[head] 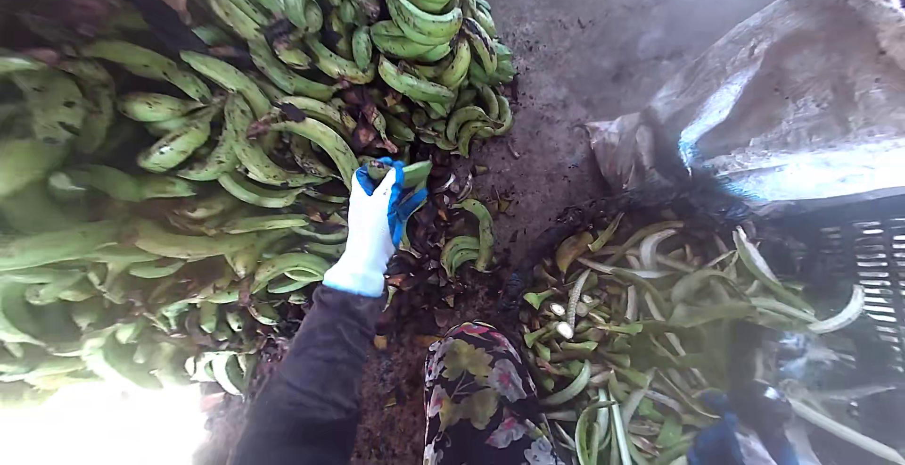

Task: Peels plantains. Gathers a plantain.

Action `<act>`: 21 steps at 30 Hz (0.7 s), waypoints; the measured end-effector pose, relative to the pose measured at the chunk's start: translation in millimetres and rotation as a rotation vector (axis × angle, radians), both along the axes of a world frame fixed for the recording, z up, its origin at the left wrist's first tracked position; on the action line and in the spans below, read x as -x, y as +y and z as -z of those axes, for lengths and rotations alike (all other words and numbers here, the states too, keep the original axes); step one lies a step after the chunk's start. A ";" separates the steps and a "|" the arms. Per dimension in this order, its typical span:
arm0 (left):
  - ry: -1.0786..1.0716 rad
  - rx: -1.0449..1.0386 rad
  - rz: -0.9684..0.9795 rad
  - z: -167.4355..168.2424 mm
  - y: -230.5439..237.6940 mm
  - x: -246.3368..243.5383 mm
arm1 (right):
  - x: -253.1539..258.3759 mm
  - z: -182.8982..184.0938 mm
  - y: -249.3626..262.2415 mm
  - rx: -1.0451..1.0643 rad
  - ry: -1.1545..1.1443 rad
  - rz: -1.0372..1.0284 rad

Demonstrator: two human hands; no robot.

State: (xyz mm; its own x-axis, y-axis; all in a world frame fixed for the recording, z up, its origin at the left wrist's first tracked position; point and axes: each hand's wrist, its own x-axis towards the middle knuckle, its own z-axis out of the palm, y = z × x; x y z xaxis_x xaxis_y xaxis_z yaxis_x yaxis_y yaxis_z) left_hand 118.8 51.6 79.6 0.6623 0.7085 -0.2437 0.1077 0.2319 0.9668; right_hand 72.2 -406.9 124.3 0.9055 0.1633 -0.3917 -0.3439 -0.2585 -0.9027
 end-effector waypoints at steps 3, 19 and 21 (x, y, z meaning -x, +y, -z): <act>-0.675 0.354 0.210 -44.0 -36.5 -3.6 | 1.7 -4.2 -0.1 -0.019 -0.045 -0.012; -0.293 0.577 0.991 -78.0 -327.6 11.3 | -10.8 -47.4 -37.4 -0.034 -0.418 0.244; -0.072 0.280 1.034 -76.3 -338.1 27.0 | -14.2 -43.5 -46.4 0.015 -0.414 0.130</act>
State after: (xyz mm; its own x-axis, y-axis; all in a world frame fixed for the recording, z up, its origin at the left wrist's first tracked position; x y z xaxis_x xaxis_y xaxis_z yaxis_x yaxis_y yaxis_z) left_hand 91.8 -286.4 155.9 0.9279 -0.2794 -0.2468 0.3236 0.2754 0.9052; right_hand 86.4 -453.3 167.8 0.9994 0.0343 0.0078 0.0162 -0.2512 -0.9678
